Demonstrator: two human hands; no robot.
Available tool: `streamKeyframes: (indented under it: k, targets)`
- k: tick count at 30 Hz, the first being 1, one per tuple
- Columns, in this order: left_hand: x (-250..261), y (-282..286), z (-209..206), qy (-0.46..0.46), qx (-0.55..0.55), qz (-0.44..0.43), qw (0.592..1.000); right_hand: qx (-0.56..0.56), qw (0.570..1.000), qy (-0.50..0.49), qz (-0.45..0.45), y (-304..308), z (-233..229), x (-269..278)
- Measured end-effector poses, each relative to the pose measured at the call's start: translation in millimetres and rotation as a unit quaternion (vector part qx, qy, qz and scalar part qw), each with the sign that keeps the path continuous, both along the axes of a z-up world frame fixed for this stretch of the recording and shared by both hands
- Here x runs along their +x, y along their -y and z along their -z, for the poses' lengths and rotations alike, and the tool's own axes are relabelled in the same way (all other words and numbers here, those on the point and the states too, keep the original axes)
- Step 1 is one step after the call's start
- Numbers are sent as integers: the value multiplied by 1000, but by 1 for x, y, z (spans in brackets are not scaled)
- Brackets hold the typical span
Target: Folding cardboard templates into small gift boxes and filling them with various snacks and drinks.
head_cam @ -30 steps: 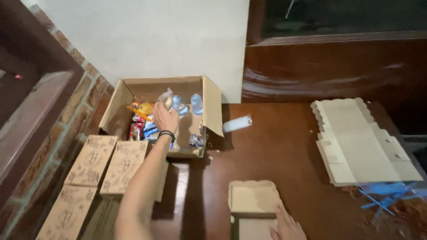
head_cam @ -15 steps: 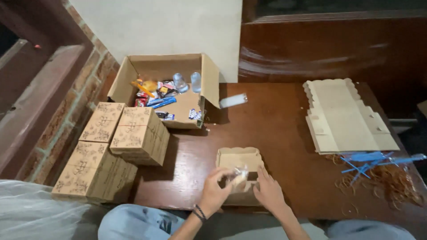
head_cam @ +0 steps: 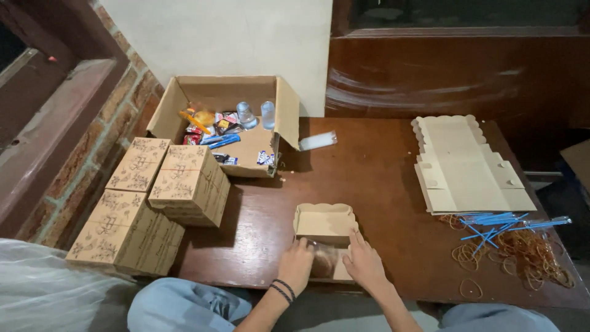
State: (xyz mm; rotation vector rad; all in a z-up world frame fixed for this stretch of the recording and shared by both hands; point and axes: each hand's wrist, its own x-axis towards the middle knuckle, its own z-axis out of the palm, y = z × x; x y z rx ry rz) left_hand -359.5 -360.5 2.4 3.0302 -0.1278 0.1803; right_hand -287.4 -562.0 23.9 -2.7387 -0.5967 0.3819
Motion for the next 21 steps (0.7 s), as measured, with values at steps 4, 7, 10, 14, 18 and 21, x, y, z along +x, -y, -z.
streamKeyframes:
  k: [4,7,10,14,18,21]
  targets:
    - [0,15,-13,18,32,40,999,28,1000,-3,-2,-2,-6,2]
    - [6,20,-7,33,-76,125,989,23,1000,-4,0,-2,-4,0]
    - [23,26,15,-97,-37,77,992,7,1000,-1,-1,0,1,0]
    - [42,24,35,-151,-36,56,986,-7,1000,5,-4,3,6,1]
    - [46,29,48,-158,-35,36,986,18,1000,8,5,1,8,1]
    - [45,31,42,-164,-44,33,985,21,1000,8,9,1,9,0]
